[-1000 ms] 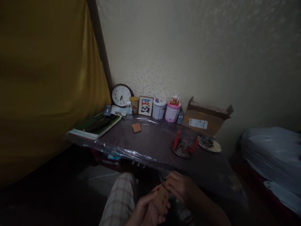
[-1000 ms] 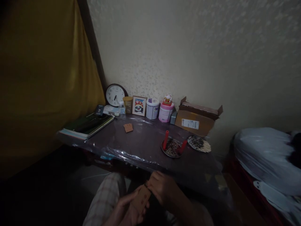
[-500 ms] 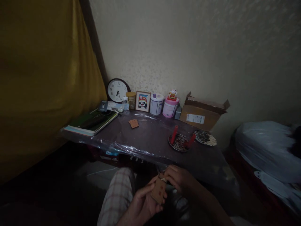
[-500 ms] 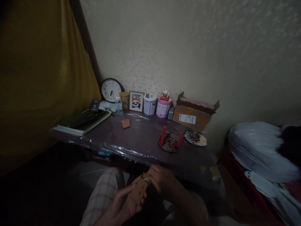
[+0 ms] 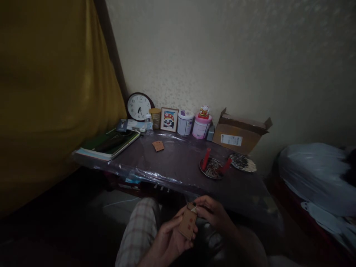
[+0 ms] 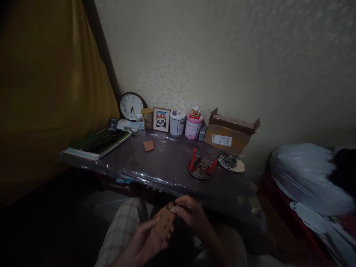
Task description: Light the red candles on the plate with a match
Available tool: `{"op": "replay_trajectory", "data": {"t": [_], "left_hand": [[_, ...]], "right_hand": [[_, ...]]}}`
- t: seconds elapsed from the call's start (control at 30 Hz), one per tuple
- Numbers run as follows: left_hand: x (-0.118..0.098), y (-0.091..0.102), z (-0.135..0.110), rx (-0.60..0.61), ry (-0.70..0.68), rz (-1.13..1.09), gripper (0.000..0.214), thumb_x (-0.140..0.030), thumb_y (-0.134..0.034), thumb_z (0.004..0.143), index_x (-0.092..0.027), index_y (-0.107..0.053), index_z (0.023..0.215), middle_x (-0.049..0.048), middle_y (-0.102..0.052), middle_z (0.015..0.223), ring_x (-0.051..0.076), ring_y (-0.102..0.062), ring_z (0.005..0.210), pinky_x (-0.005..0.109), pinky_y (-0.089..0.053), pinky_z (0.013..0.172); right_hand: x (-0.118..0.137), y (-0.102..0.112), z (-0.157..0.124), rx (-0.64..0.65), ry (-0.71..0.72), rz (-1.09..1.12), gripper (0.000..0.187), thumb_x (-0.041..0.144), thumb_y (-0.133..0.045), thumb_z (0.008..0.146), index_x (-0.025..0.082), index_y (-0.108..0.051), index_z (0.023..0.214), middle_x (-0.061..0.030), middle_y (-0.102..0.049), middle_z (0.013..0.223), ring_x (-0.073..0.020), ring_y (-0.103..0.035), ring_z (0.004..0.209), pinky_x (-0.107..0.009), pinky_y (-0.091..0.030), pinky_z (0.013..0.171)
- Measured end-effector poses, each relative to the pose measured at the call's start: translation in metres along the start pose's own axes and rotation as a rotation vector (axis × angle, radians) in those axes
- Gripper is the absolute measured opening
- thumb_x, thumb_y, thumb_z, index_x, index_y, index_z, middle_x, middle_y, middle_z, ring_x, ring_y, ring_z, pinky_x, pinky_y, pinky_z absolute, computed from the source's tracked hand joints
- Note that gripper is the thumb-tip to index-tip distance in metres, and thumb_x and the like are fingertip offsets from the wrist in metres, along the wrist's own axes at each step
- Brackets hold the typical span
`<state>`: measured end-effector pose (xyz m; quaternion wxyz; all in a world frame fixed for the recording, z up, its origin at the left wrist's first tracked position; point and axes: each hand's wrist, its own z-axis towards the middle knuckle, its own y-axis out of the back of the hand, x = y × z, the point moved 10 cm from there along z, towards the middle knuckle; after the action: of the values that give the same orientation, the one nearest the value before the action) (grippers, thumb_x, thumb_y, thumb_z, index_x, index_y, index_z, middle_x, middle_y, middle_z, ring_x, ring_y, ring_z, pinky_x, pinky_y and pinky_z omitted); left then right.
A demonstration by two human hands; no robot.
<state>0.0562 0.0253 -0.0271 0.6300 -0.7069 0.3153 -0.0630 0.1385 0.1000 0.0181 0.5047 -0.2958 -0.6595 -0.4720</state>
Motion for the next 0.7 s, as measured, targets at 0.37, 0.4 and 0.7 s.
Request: {"op": "replay_trajectory", "data": {"t": [0.37,0.4,0.7], "left_hand": [[0.001,-0.004,-0.003,0.011,-0.011,0.038,0.046,-0.025,-0.045,0.087,-0.017,-0.047,0.133,0.0105,-0.074,0.081,0.015,-0.067,0.067,0.025,-0.046,0.06],[0.001,-0.004,-0.003,0.011,-0.006,0.039,0.047,-0.025,-0.045,0.087,-0.017,-0.046,0.134,0.0104,-0.074,0.081,0.015,-0.067,0.067,0.025,-0.046,0.06],[0.002,0.001,-0.002,0.006,-0.011,0.057,0.049,-0.025,-0.042,0.089,-0.017,-0.039,0.138,0.0117,-0.072,0.086,0.018,-0.067,0.072,0.027,-0.046,0.062]], "right_hand": [[-0.024,-0.006,0.001,-0.046,-0.166,0.223,0.02,0.037,-0.07,0.064,0.018,-0.062,0.064,0.0033,-0.061,0.057,-0.0127,-0.056,0.053,-0.026,-0.043,0.056],[-0.025,-0.006,0.001,-0.042,-0.173,0.236,0.02,0.037,-0.07,0.064,0.018,-0.062,0.065,0.0031,-0.061,0.058,-0.0127,-0.056,0.054,-0.026,-0.043,0.057],[-0.029,-0.008,0.002,-0.017,-0.221,0.251,0.02,0.037,-0.069,0.062,0.018,-0.061,0.063,0.003,-0.061,0.057,-0.0124,-0.054,0.054,-0.026,-0.042,0.057]]}}
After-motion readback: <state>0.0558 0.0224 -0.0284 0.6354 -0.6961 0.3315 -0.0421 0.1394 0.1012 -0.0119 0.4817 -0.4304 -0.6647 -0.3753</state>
